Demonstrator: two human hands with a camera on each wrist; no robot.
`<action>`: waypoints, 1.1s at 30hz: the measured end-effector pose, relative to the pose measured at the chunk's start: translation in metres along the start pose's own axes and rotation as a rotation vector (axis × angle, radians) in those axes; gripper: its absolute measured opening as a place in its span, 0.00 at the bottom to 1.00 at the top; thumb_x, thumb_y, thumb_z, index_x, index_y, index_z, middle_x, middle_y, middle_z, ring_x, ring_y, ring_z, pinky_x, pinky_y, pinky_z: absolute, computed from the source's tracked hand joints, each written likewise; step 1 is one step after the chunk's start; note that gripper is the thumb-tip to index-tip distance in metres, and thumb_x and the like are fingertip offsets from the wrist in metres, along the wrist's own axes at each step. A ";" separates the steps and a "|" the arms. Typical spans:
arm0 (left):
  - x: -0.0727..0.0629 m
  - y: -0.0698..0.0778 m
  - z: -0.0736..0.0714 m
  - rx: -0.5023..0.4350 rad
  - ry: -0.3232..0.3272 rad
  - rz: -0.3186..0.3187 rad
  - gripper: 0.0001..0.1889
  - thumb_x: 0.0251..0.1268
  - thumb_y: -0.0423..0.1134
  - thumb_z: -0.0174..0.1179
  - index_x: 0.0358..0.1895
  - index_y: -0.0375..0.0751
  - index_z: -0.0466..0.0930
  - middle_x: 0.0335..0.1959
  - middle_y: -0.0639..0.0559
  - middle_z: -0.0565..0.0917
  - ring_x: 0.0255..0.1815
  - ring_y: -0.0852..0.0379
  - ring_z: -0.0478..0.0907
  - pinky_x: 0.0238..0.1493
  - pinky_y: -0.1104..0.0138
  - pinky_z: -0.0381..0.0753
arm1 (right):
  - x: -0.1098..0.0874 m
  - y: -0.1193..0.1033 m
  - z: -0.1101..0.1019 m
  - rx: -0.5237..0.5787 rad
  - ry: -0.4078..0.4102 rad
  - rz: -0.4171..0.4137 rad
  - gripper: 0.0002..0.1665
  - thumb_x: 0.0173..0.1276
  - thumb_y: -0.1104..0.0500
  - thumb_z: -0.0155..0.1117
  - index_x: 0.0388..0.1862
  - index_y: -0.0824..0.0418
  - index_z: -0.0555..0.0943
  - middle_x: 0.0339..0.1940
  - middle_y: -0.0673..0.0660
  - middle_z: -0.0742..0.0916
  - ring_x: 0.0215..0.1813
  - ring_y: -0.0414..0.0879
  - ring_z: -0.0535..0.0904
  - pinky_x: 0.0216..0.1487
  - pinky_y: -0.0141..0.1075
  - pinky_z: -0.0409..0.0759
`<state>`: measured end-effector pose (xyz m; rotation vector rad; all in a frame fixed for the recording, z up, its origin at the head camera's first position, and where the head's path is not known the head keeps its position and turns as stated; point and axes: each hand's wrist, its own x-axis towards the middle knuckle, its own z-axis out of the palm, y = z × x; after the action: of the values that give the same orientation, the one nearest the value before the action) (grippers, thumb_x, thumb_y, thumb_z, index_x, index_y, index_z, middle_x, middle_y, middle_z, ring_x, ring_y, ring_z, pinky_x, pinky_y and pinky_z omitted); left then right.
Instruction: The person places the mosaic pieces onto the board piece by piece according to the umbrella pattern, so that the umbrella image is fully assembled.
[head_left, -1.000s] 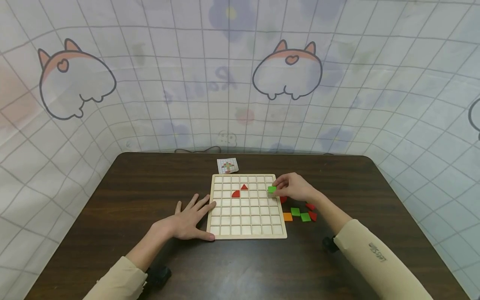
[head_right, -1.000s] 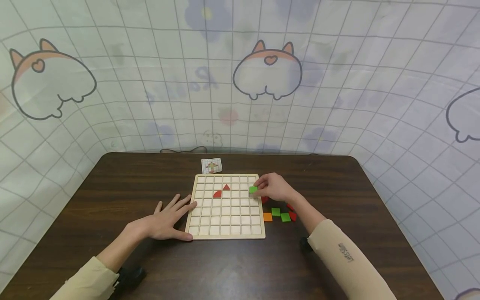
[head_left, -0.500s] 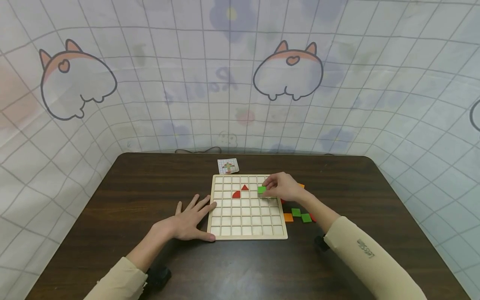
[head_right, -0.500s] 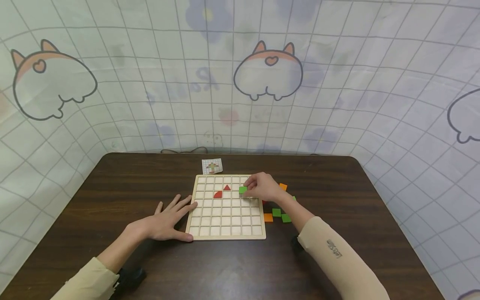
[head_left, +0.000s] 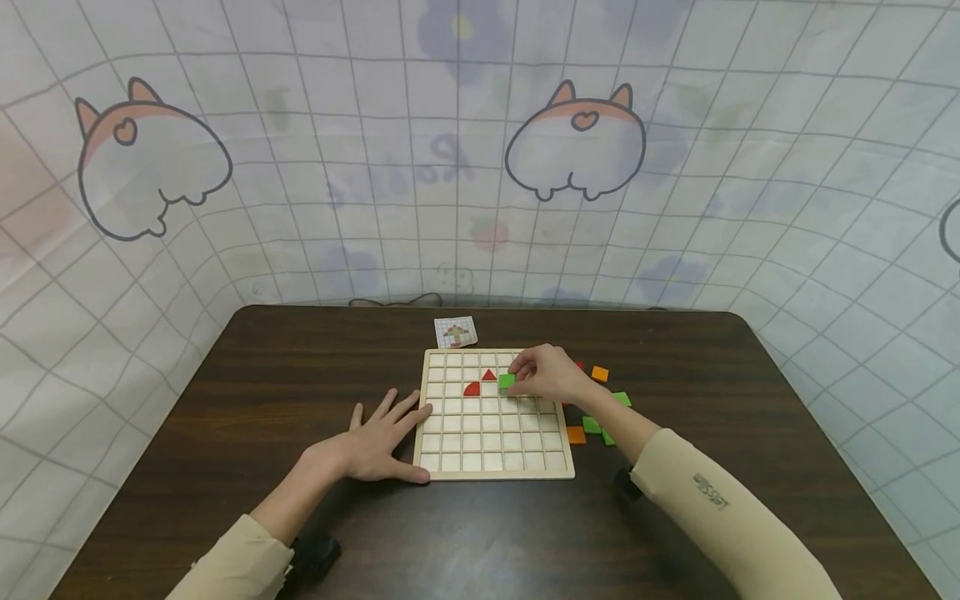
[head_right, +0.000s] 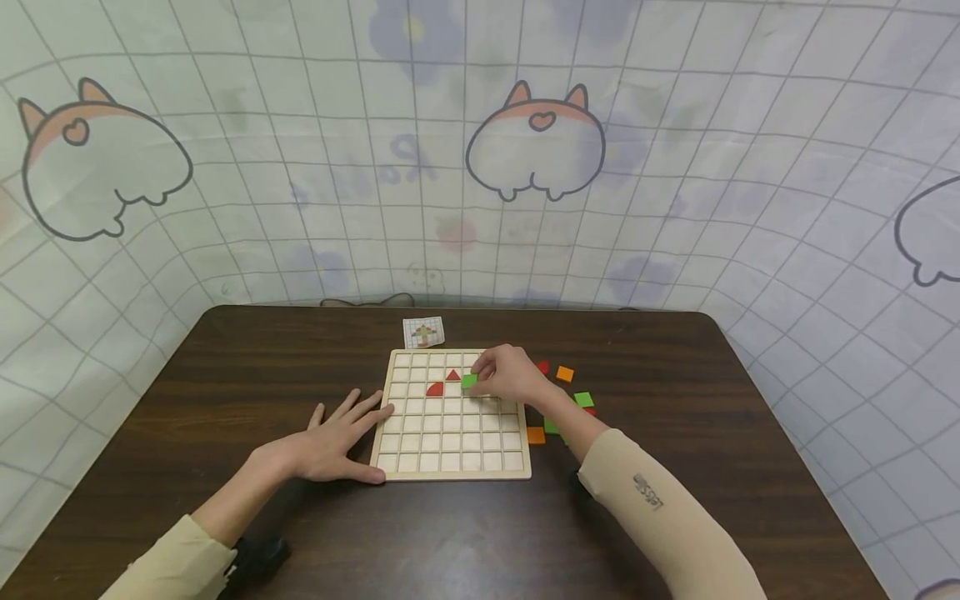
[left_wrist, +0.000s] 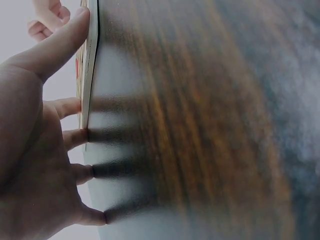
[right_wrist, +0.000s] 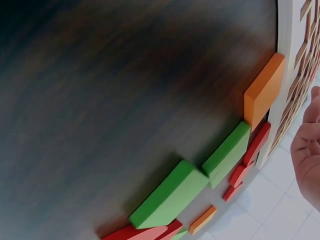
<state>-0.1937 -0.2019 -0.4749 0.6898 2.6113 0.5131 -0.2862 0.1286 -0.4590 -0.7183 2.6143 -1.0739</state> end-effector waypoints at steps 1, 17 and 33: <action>0.000 0.000 0.000 0.001 -0.002 0.000 0.56 0.62 0.70 0.64 0.85 0.47 0.49 0.85 0.43 0.42 0.83 0.34 0.31 0.66 0.23 0.31 | 0.001 -0.001 0.001 0.000 -0.001 0.000 0.16 0.63 0.59 0.79 0.47 0.64 0.86 0.35 0.51 0.87 0.37 0.44 0.82 0.44 0.40 0.82; -0.001 0.001 -0.001 0.003 -0.003 -0.003 0.55 0.62 0.69 0.65 0.85 0.47 0.49 0.85 0.43 0.42 0.83 0.34 0.31 0.66 0.24 0.31 | 0.012 -0.005 0.019 -0.022 0.024 -0.018 0.13 0.64 0.61 0.78 0.44 0.64 0.85 0.32 0.51 0.84 0.34 0.44 0.79 0.40 0.38 0.80; 0.000 0.000 0.000 0.015 0.005 -0.001 0.55 0.62 0.69 0.65 0.85 0.47 0.49 0.85 0.43 0.43 0.83 0.34 0.31 0.66 0.24 0.32 | 0.015 -0.014 0.032 -0.058 0.014 0.023 0.13 0.65 0.61 0.77 0.46 0.63 0.86 0.32 0.49 0.83 0.35 0.44 0.78 0.42 0.40 0.79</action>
<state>-0.1932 -0.2020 -0.4751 0.6923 2.6231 0.4962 -0.2820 0.0929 -0.4724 -0.6931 2.6685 -1.0040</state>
